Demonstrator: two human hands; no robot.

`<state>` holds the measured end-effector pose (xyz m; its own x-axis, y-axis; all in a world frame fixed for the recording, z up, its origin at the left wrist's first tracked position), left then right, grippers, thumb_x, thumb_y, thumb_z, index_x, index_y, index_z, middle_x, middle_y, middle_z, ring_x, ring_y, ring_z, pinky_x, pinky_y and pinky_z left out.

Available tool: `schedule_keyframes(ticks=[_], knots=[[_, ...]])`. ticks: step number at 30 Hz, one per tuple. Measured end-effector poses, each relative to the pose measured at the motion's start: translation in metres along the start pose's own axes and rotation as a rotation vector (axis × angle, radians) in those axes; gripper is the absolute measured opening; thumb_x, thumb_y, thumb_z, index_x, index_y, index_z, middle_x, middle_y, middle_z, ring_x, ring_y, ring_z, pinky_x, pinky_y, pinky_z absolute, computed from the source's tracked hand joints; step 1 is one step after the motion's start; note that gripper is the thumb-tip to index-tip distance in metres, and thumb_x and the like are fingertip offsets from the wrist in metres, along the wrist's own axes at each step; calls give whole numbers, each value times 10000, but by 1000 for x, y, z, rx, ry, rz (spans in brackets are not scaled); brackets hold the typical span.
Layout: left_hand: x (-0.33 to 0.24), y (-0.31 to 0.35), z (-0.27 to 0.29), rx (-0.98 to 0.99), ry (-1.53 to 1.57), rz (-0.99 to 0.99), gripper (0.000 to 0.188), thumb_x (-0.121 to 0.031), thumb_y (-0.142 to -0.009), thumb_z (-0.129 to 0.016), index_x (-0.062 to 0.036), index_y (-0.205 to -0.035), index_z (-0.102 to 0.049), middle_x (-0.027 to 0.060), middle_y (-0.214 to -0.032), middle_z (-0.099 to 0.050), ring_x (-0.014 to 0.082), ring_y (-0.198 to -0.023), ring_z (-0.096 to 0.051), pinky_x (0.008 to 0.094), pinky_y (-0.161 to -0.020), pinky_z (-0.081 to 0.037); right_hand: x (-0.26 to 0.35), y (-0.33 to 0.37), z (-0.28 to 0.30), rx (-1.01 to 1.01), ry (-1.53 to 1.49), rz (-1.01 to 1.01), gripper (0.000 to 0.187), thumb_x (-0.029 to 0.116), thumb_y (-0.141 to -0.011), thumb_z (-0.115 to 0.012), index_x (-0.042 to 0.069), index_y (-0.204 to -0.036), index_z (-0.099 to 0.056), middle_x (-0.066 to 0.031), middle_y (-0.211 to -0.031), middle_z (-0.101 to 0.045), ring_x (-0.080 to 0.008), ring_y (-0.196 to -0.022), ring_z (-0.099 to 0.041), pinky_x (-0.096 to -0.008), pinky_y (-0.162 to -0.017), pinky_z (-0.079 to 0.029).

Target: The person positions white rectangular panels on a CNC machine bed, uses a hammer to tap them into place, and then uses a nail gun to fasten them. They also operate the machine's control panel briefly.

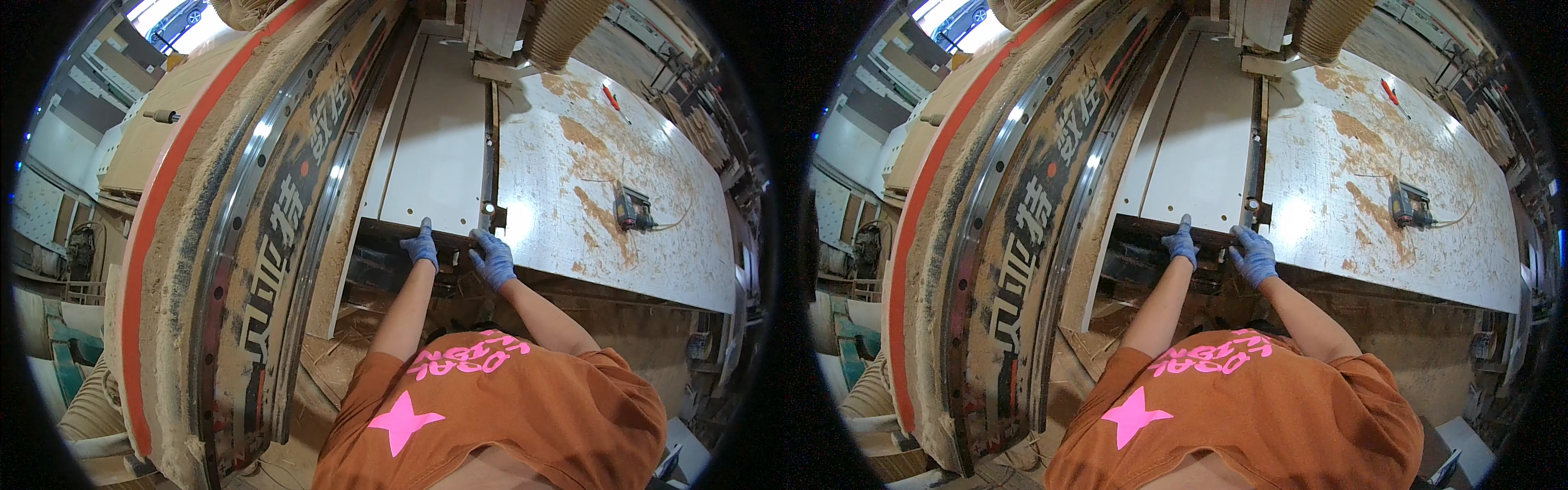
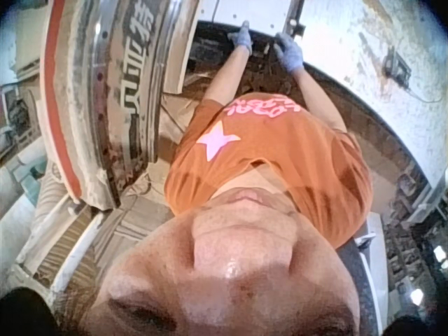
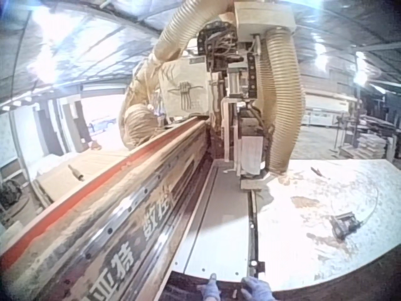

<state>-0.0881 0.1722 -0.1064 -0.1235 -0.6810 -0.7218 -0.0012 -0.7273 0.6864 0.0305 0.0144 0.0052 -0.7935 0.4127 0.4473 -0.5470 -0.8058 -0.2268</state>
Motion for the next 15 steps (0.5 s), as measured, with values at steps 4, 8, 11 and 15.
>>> schedule_keyframes(ticks=[4,8,11,15], knots=[[1,-3,0,6,16,-5,1117,-478,-725,-801,48,-1453,-139,265,-1430,-384,360,-1272,-471,434,-1061,-414,2,-1,0,10,-6,-4,472,201,-803,-692,94,-1249,-579,-169,-1222,-611,-348,-1073,-605,-419,-936,-482],[7,-17,0,75,19,15,1257,-536,-714,-789,-55,-1520,46,159,-1569,-163,374,-1291,-437,476,-863,-564,3,-2,-2,10,6,3,475,207,-807,-689,93,-1254,-576,-170,-1228,-609,-351,-1090,-597,-419,-947,-475],[3,-5,0,-7,8,0,1112,-480,-723,-801,45,-1453,-148,266,-1441,-374,354,-1284,-461,426,-1076,-398,1,0,-1,8,3,-2,472,207,-810,-686,94,-1255,-575,-172,-1231,-607,-353,-1092,-595,-419,-948,-474],[1,-3,1,5,8,-4,1129,-492,-720,-800,52,-1456,-141,269,-1449,-361,360,-1294,-449,425,-1083,-390,4,0,3,17,-7,-12,471,198,-813,-679,94,-1259,-571,-173,-1236,-603,-356,-1092,-592,-422,-952,-470]])
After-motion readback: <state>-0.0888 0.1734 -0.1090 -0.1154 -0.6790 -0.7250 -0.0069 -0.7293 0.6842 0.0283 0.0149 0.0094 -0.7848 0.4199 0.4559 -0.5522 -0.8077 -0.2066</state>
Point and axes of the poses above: each hand's wrist, its own y-axis away from the middle knuckle, its own z-axis out of the back of the hand, x = y × z, the point moved 7 cm from there along -y, towards the middle knuckle
